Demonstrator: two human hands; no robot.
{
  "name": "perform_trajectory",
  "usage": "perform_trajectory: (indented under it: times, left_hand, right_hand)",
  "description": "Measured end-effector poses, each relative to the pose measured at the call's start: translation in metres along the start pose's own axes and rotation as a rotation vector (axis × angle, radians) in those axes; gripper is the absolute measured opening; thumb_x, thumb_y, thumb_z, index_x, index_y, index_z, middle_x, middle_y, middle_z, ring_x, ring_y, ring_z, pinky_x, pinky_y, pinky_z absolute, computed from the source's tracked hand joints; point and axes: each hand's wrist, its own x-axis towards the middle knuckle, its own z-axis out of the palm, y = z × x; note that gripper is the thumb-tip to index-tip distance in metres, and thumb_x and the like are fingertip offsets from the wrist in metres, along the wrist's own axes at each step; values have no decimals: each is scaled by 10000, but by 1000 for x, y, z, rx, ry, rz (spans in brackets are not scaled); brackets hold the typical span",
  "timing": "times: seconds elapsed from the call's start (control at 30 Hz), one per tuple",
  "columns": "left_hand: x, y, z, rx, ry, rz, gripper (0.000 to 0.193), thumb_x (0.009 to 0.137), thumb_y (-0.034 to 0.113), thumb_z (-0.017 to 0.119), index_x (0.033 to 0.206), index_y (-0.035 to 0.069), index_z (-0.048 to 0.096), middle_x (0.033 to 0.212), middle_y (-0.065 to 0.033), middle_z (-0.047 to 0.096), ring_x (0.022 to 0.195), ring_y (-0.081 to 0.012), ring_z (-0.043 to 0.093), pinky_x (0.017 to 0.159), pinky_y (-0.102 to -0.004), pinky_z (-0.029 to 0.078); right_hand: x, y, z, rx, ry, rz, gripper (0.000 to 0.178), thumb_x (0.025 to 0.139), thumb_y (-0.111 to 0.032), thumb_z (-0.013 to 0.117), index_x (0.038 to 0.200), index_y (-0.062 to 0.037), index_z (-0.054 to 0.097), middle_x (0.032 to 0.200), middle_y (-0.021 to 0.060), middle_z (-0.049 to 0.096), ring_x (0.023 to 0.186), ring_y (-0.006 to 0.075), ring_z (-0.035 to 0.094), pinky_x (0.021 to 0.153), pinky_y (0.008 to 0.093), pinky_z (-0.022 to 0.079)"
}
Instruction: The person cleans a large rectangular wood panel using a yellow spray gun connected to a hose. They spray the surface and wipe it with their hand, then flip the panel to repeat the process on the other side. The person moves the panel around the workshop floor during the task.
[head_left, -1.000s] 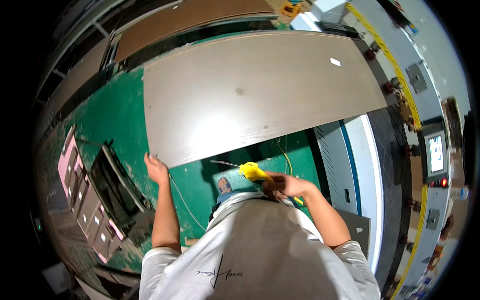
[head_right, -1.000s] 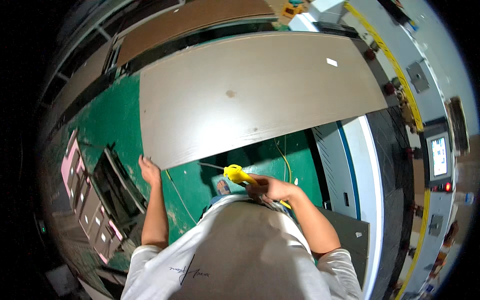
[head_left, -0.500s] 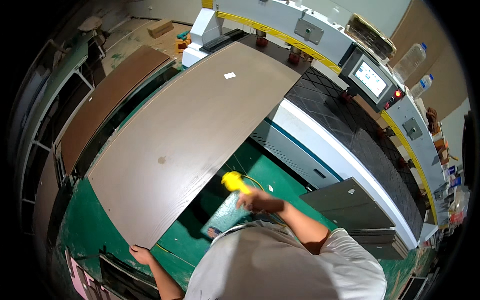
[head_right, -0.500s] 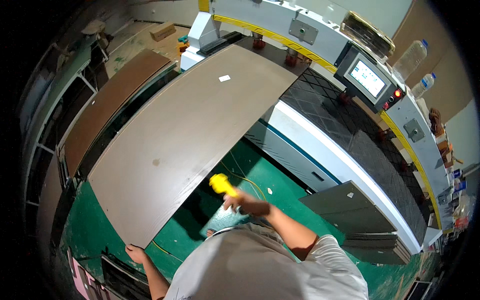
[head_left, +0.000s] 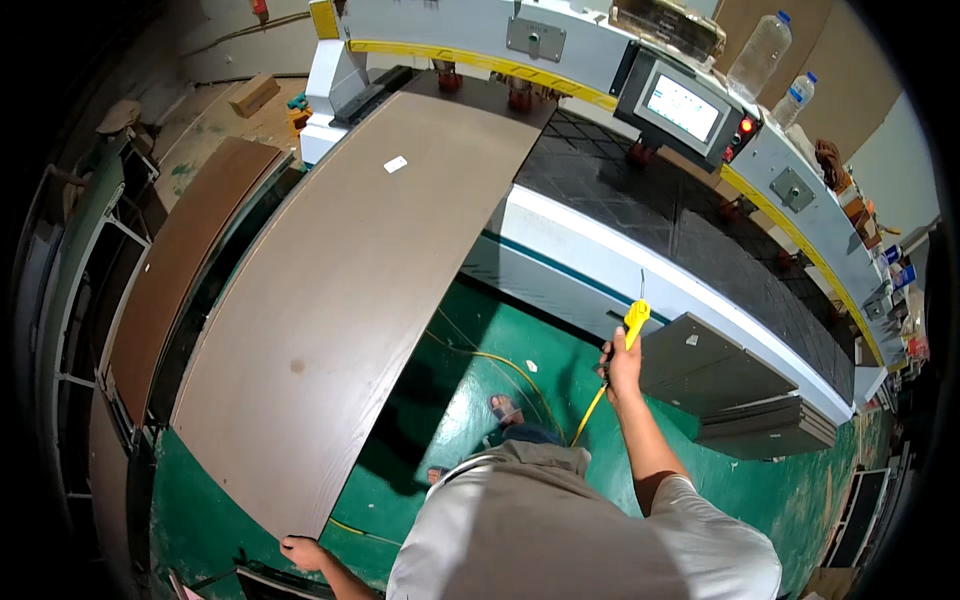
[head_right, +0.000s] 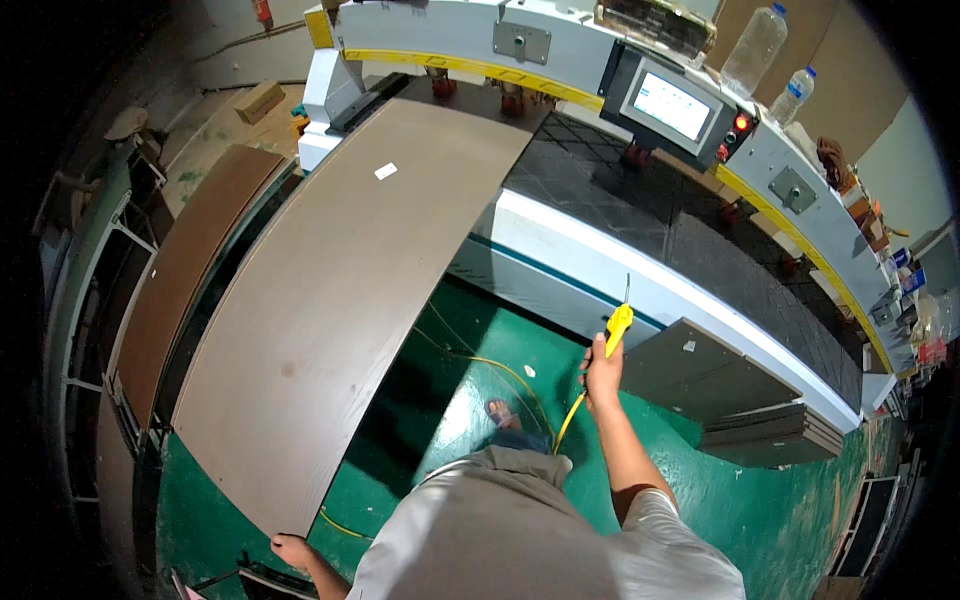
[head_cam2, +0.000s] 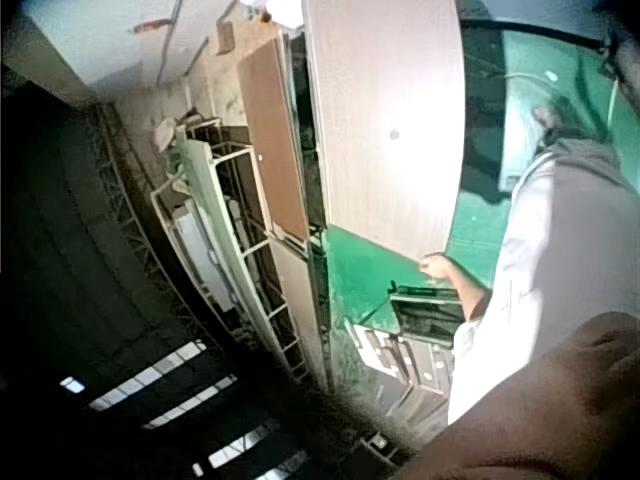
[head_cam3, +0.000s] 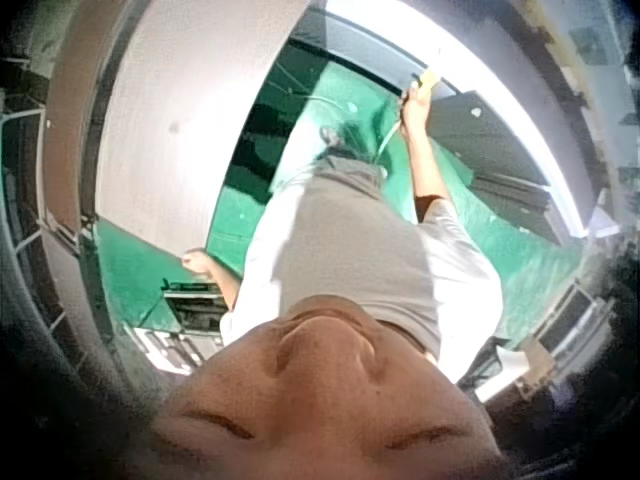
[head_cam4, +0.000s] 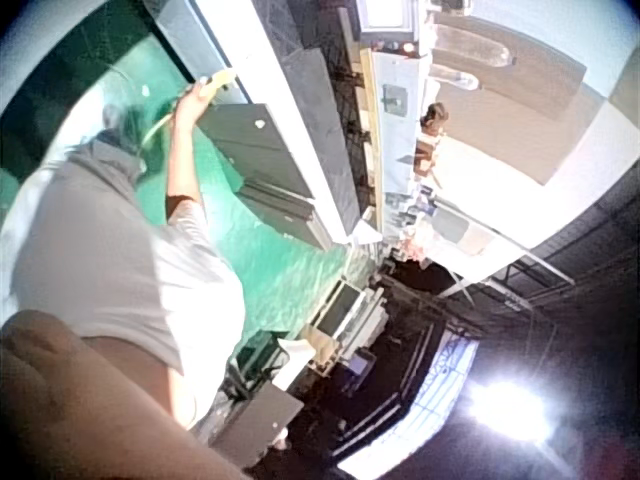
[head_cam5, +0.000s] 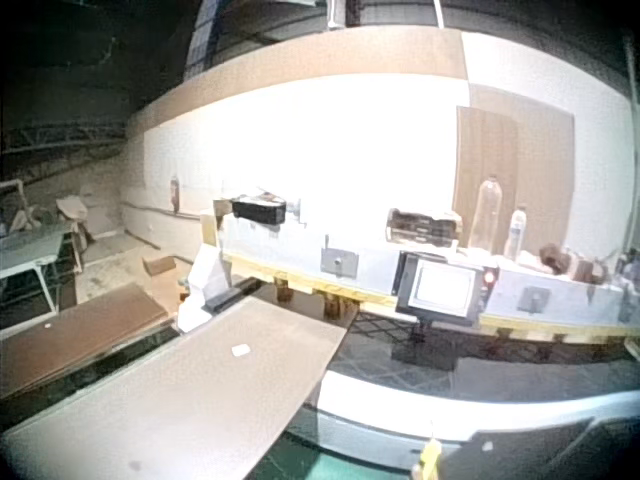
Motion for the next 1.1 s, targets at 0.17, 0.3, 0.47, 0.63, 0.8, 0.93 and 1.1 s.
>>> perform_trajectory:
  times: [0.17, 0.3, 0.47, 0.63, 0.8, 0.93, 1.1]
  left_hand:
    - [21, -21, 11, -18, 13, 9, 519, 995, 449, 376, 1287, 118, 648, 1219, -168, 685, 1020, -422, 651, 877, -517, 501]
    - [7, -3, -2, 28, 23, 52, 533, 968, 440, 403, 1269, 89, 669, 1216, -211, 677, 1032, -440, 640, 872, -538, 485]
    - [9, -6, -4, 32, -62, 94, 575, 960, 462, 410, 1263, 45, 666, 1253, -195, 668, 1044, -425, 638, 874, -525, 481]
    - [17, -12, -4, -8, -75, 74, 585, 964, 467, 410, 1279, 43, 661, 1276, -200, 656, 1079, -421, 634, 902, -517, 479]
    - [32, -25, -1, -14, -90, 51, 593, 959, 476, 430, 1292, 40, 655, 1309, -219, 630, 1089, -409, 631, 912, -516, 472]
    - [21, -9, -6, -79, -132, 17, 543, 950, 484, 441, 1088, 22, 690, 892, -142, 722, 803, -353, 639, 789, -499, 464]
    - [25, -26, 4, -59, -118, -1, 584, 951, 495, 424, 1278, 64, 642, 1259, -168, 663, 1062, -388, 628, 899, -491, 464]
  right_hand:
    - [-13, -15, -27, -322, -345, 98, 265, 1030, -324, 550, 1196, -122, 505, 907, 30, 632, 740, 120, 631, 457, 255, 430]
    - [-11, -3, -73, -968, -614, 80, 242, 977, -225, 620, 1049, -1, 677, 838, 43, 699, 737, 159, 706, 539, 314, 528]
    - [-50, 30, -79, -867, -714, 307, 280, 891, -337, 742, 888, -57, 745, 689, -1, 641, 522, 93, 514, 484, 248, 396]
    - [-50, 64, -85, -627, -1094, 719, 109, 881, -130, 619, 910, -56, 545, 606, -8, 471, 475, 94, 446, 413, 269, 316]
    - [-26, 58, -104, -260, -1165, 1015, 551, 854, -92, 589, 1379, 15, 464, 688, -2, 539, 527, 85, 513, 412, 229, 346]
    - [-36, 62, -101, -711, -1154, 773, 224, 880, -253, 732, 817, -52, 656, 670, -6, 566, 518, 86, 503, 447, 259, 373]
    - [-15, 57, -153, -1064, -890, 573, 352, 832, -363, 811, 846, -36, 681, 627, 3, 570, 498, 117, 508, 464, 293, 383]
